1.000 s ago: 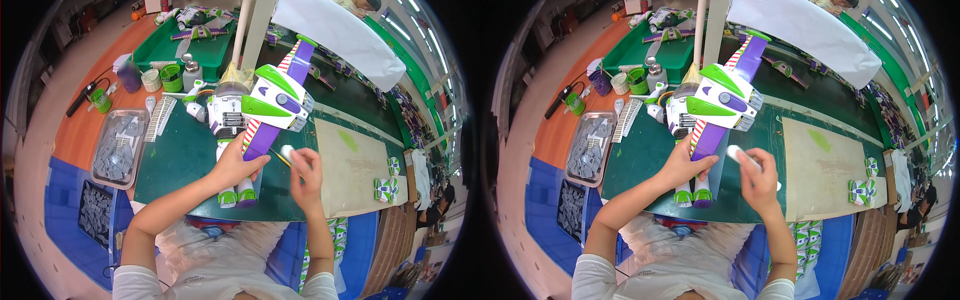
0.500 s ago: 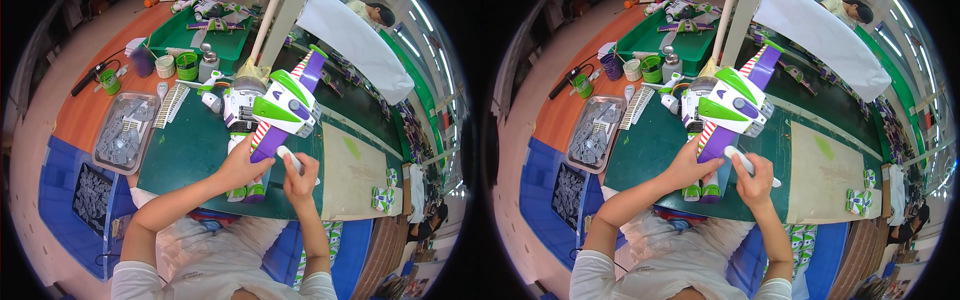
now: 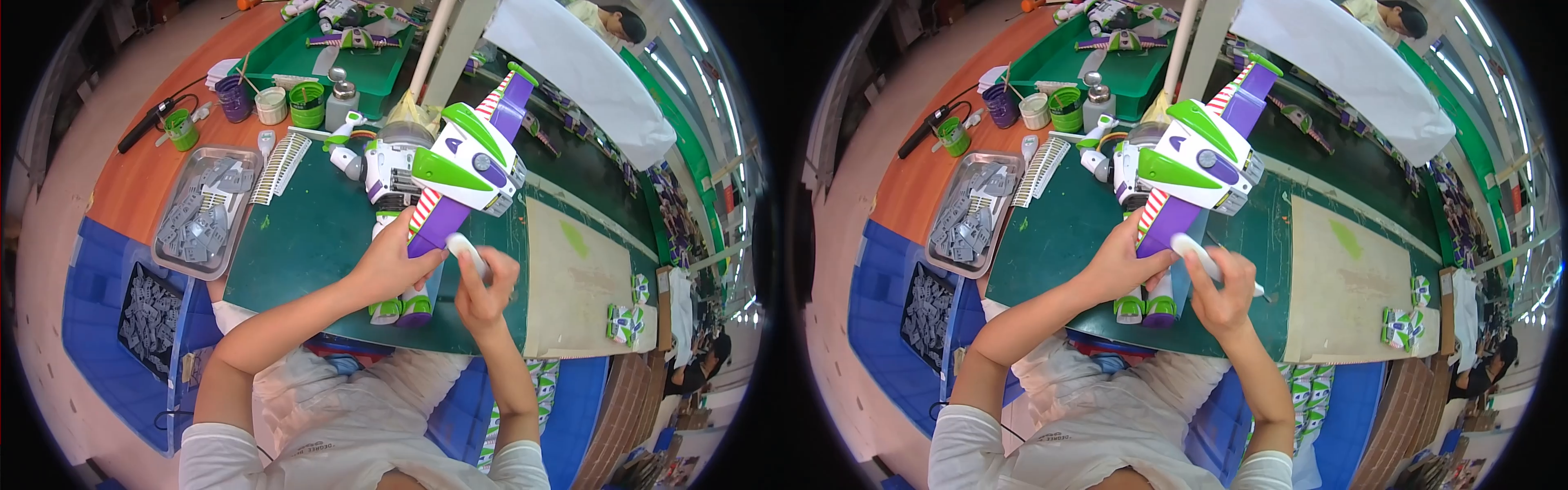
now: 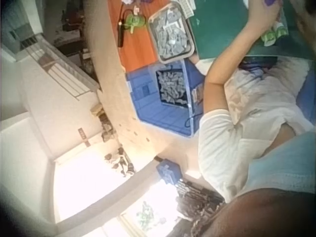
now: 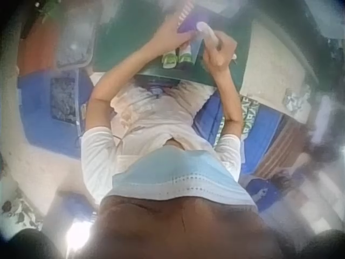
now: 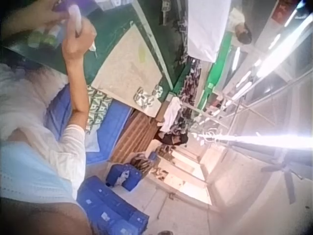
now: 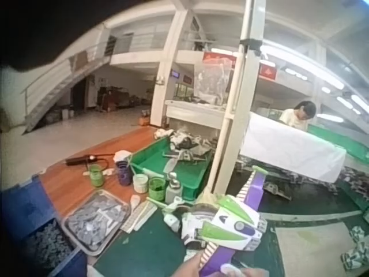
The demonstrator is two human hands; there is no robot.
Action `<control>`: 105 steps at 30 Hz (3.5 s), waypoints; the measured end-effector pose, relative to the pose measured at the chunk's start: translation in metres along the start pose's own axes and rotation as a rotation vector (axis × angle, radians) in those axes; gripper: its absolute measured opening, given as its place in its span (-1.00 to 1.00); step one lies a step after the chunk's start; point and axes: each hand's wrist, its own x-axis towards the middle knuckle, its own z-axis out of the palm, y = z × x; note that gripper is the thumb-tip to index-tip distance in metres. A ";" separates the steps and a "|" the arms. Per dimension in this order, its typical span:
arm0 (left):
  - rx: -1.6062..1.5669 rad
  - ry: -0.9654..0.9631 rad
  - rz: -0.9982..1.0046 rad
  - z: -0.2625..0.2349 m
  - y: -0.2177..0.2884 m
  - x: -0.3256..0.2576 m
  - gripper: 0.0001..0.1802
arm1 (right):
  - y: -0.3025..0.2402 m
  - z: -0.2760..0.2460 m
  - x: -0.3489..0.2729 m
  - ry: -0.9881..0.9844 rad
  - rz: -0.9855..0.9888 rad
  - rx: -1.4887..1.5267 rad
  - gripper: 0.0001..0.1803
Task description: Assembling toy jetpack components onto a plastic figure at a manufacturing workstation.
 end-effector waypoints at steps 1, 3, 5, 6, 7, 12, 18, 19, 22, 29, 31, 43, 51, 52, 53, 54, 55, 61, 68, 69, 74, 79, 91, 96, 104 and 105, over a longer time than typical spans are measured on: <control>0.006 0.013 0.000 0.002 -0.001 0.001 -0.63 | -0.001 0.005 0.003 -0.001 0.007 -0.007 -0.51; 0.014 0.027 0.005 0.003 -0.002 0.000 -0.62 | 0.000 0.011 0.008 -0.090 -0.031 -0.031 -0.50; -0.021 -0.035 -0.006 -0.002 -0.003 -0.003 -0.59 | 0.006 0.007 -0.005 -0.087 -0.048 -0.021 -0.49; -0.027 -0.039 -0.017 -0.004 -0.003 -0.004 -0.56 | 0.009 0.005 -0.015 -0.119 -0.018 -0.031 -0.49; -0.027 -0.035 -0.010 -0.006 -0.002 -0.004 -0.56 | 0.014 0.003 -0.025 -0.150 0.010 -0.043 -0.50; 0.136 0.077 0.078 -0.010 0.005 -0.001 -0.66 | 0.018 -0.011 -0.025 -0.082 -0.001 -0.015 -0.47; 0.097 0.085 -0.078 -0.025 -0.001 -0.005 -0.73 | 0.036 -0.023 -0.011 0.024 0.148 0.015 -0.55; 0.139 0.096 -0.089 -0.026 -0.001 -0.006 -0.73 | 0.038 -0.025 -0.006 0.044 0.209 0.023 -0.58; 0.203 0.054 -0.087 -0.025 0.000 -0.011 -0.74 | 0.030 -0.033 0.024 0.121 0.550 0.287 -0.52; 0.367 -0.068 -0.111 -0.029 -0.002 -0.017 -0.68 | 0.037 -0.032 0.076 0.122 1.007 0.894 -0.51; 0.513 -0.143 0.191 -0.032 0.003 -0.017 -0.56 | 0.035 -0.025 0.075 0.125 1.003 0.924 -0.54; 0.413 -0.299 -0.027 -0.021 0.069 0.041 -0.73 | 0.022 -0.042 0.072 -0.165 0.616 0.247 -0.53; 0.301 -0.342 -0.173 -0.025 0.049 0.041 -0.67 | 0.010 -0.044 0.049 -0.321 -0.057 -0.053 -0.50; 0.297 -0.366 -0.168 -0.026 0.047 0.041 -0.67 | 0.009 -0.043 0.048 -0.324 -0.040 -0.017 -0.51; 0.294 -0.390 -0.162 -0.027 0.047 0.040 -0.67 | 0.009 -0.042 0.049 -0.325 -0.040 -0.014 -0.51; 0.291 -0.391 -0.165 -0.026 0.045 0.040 -0.67 | 0.011 -0.043 0.048 -0.324 -0.056 -0.070 -0.50; 0.303 -0.364 -0.167 -0.025 0.045 0.040 -0.68 | 0.013 -0.044 0.048 -0.323 -0.072 -0.126 -0.49; 0.305 -0.338 -0.124 -0.024 0.036 0.040 -0.67 | 0.012 -0.043 0.043 -0.405 -0.004 -0.012 -0.51; 0.274 -0.286 -0.128 -0.029 0.022 0.041 -0.69 | 0.014 -0.033 0.041 -0.360 -0.054 0.046 -0.46; 0.238 -0.274 -0.145 -0.026 0.022 0.041 -0.69 | 0.016 -0.034 0.041 -0.361 -0.051 0.042 -0.46; 0.230 -0.257 -0.157 -0.024 0.016 0.043 -0.69 | 0.016 -0.031 0.041 -0.358 -0.037 -0.097 -0.46; 0.207 -0.256 -0.106 -0.023 0.015 0.040 -0.69 | 0.014 -0.035 0.044 -0.424 -0.013 -0.177 -0.45; 0.117 -0.257 -0.165 -0.027 0.004 0.031 -0.69 | -0.004 -0.037 0.039 -0.479 -0.014 -0.038 -0.47; 0.247 -0.229 -0.132 -0.042 0.011 -0.003 -0.69 | -0.013 -0.027 0.037 -0.446 0.020 -0.027 -0.42; 0.376 -0.151 -0.368 -0.126 -0.003 -0.100 -0.69 | -0.120 -0.014 -0.014 -0.694 0.186 0.316 -0.35; 0.465 -0.175 -0.430 -0.138 -0.010 -0.110 -0.69 | -0.128 -0.003 -0.020 -0.713 0.173 0.344 -0.35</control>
